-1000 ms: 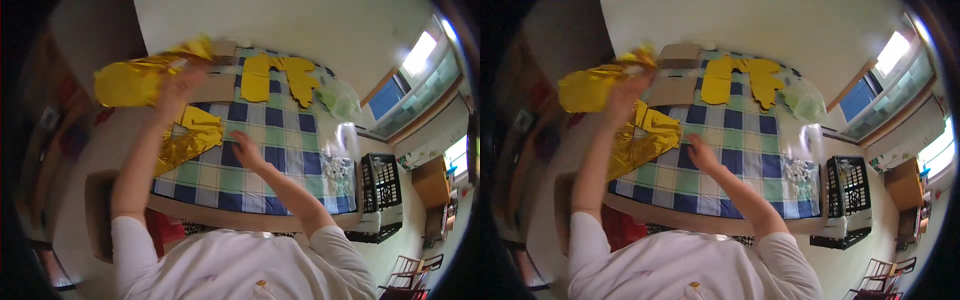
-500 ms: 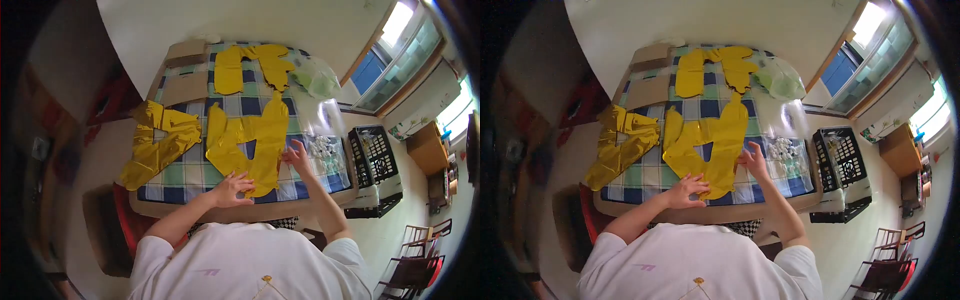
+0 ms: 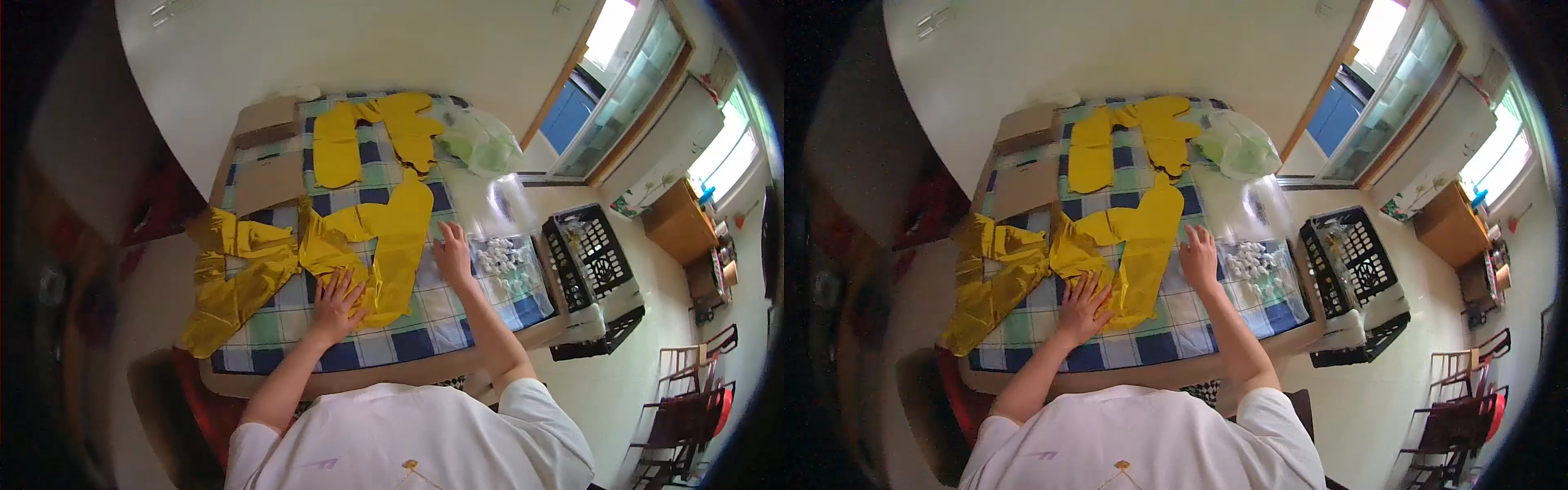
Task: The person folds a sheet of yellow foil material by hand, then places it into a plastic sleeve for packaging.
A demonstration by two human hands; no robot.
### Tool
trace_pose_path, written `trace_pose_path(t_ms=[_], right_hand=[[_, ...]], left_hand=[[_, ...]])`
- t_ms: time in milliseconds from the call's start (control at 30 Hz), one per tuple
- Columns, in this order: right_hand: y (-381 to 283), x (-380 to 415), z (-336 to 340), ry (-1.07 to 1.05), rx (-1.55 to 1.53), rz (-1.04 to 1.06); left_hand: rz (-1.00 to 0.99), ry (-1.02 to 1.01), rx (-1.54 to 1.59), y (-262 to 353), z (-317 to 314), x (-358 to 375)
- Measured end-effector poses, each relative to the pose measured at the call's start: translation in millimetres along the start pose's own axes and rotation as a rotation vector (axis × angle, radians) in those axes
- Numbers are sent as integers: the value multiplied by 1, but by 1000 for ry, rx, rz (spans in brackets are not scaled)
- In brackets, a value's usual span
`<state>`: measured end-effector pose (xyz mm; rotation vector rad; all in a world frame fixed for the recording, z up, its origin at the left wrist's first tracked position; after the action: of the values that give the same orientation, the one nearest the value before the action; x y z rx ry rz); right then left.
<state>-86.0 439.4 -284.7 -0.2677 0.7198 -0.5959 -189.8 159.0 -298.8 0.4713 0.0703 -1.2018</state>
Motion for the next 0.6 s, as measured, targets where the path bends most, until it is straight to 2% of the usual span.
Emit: trace_pose_path(t_ms=[133,167,267,367,467,500,600], right_hand=[[20,-20,19,84,200,84],[31,-23,26,1,217,39],[78,-25,62,-8,338,-144],[147,-3,86,-17,508,-235],[162,5,91,-78,471,-114],[152,4,93,-23,447,-33],[151,-9,88,-67,425,-27]], left_hand=[[-70,-116,17,13,-4,-7],[-48,-94,47,14,-1,-9],[-9,-31,83,14,3,-7],[-20,14,43,12,3,-4],[6,-6,48,14,2,-6],[21,-12,31,14,2,-7],[53,41,-27,15,3,-4]])
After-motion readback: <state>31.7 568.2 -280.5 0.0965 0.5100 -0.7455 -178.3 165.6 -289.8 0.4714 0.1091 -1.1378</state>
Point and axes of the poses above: each hand's wrist, its own x-axis away from the middle knuckle, its own z-axis out of the back of the hand, y = z × x, the point moved 5 cm from there along -x, towards the middle knuckle, and after that the axes turned 3 degrees about y, right-handed, at the moved point
